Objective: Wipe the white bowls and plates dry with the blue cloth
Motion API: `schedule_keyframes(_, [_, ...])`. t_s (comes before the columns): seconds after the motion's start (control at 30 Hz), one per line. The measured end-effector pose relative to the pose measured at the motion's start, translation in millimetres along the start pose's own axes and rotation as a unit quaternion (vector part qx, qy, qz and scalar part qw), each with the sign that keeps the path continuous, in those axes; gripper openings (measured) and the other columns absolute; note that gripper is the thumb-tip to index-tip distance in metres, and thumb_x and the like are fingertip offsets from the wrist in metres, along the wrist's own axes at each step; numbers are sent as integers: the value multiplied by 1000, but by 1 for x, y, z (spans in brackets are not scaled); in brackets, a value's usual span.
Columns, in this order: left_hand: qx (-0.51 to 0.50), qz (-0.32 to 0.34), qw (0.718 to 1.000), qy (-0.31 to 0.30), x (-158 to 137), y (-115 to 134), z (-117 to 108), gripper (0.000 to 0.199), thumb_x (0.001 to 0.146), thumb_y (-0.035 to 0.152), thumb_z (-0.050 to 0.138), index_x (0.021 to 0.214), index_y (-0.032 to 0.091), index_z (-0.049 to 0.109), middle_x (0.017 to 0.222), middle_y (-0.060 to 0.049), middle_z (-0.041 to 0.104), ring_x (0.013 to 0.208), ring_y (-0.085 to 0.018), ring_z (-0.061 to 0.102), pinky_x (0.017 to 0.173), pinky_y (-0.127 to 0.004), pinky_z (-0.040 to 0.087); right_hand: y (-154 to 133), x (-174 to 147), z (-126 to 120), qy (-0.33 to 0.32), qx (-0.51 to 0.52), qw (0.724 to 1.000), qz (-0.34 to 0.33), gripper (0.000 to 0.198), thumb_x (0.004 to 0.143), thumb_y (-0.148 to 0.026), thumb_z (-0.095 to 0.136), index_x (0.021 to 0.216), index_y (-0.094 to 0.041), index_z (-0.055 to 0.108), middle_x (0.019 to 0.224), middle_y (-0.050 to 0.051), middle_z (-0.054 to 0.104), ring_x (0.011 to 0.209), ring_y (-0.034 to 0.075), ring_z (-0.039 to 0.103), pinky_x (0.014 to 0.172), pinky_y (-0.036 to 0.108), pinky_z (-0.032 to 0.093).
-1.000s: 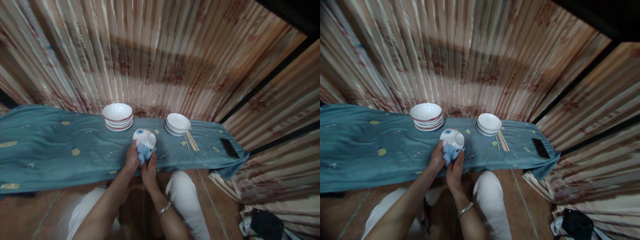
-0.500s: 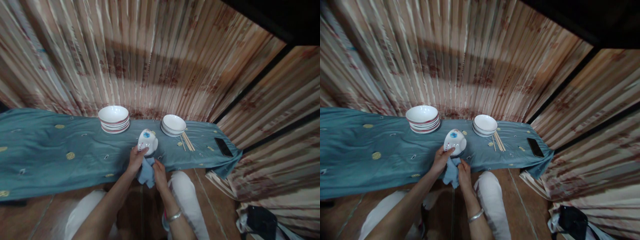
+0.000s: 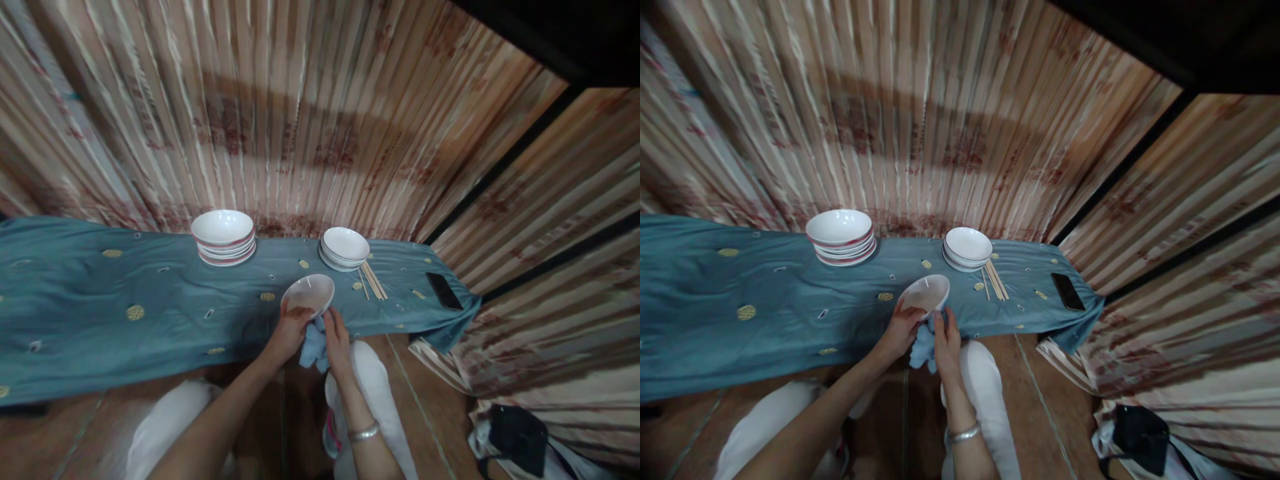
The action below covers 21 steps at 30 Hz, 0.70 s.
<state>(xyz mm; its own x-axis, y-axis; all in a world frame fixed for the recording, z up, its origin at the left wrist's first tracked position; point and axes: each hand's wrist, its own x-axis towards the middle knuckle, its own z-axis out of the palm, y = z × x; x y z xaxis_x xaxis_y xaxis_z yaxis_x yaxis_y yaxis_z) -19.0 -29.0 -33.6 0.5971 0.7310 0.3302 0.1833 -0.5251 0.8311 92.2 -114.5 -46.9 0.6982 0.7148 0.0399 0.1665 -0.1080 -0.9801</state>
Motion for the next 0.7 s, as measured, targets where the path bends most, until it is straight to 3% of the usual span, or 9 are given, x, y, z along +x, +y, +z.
schedule_keyframes(0.13, [122,54,986,-96,-3,10,1,36,83,7,46,100,24,72,95,-7,75,96,-24,67,121,-55,12,-1,9,-9,3,3,1000,4,57,84,-62,54,116,-17,65,110,10,74,106,26,65,94,37,48])
schedule_keyframes(0.33, [208,88,963,-146,2,19,9,38,86,4,43,107,21,69,104,-12,74,106,-26,66,121,-60,6,0,20,-21,5,10,999,35,41,77,-54,59,94,-19,69,88,6,76,89,24,66,83,33,50])
schedule_keyframes(0.4, [208,116,962,-131,4,17,13,41,83,3,46,115,20,66,119,-14,71,122,-28,60,121,-62,0,3,23,-23,7,46,997,60,38,72,-50,60,89,-18,71,88,6,77,88,24,66,83,33,50])
schedule_keyframes(0.5, [205,131,967,-69,8,12,20,61,77,0,50,135,19,53,149,-18,50,146,-32,35,118,-67,-5,8,28,-24,36,126,986,104,39,68,-46,60,89,-16,73,92,7,77,90,25,67,83,33,52])
schedule_keyframes(0.6, [183,84,979,5,14,0,30,79,76,1,53,151,17,32,162,-22,28,153,-34,18,118,-68,3,12,35,-29,77,159,975,136,39,65,-43,62,88,-14,74,89,6,77,90,25,68,80,33,53])
schedule_keyframes(0.7, [104,21,994,5,18,-15,43,89,77,9,59,156,17,18,162,-23,27,151,-34,25,119,-62,19,18,45,-41,122,141,972,140,36,64,-42,63,84,-14,74,82,5,76,84,24,68,74,31,53])
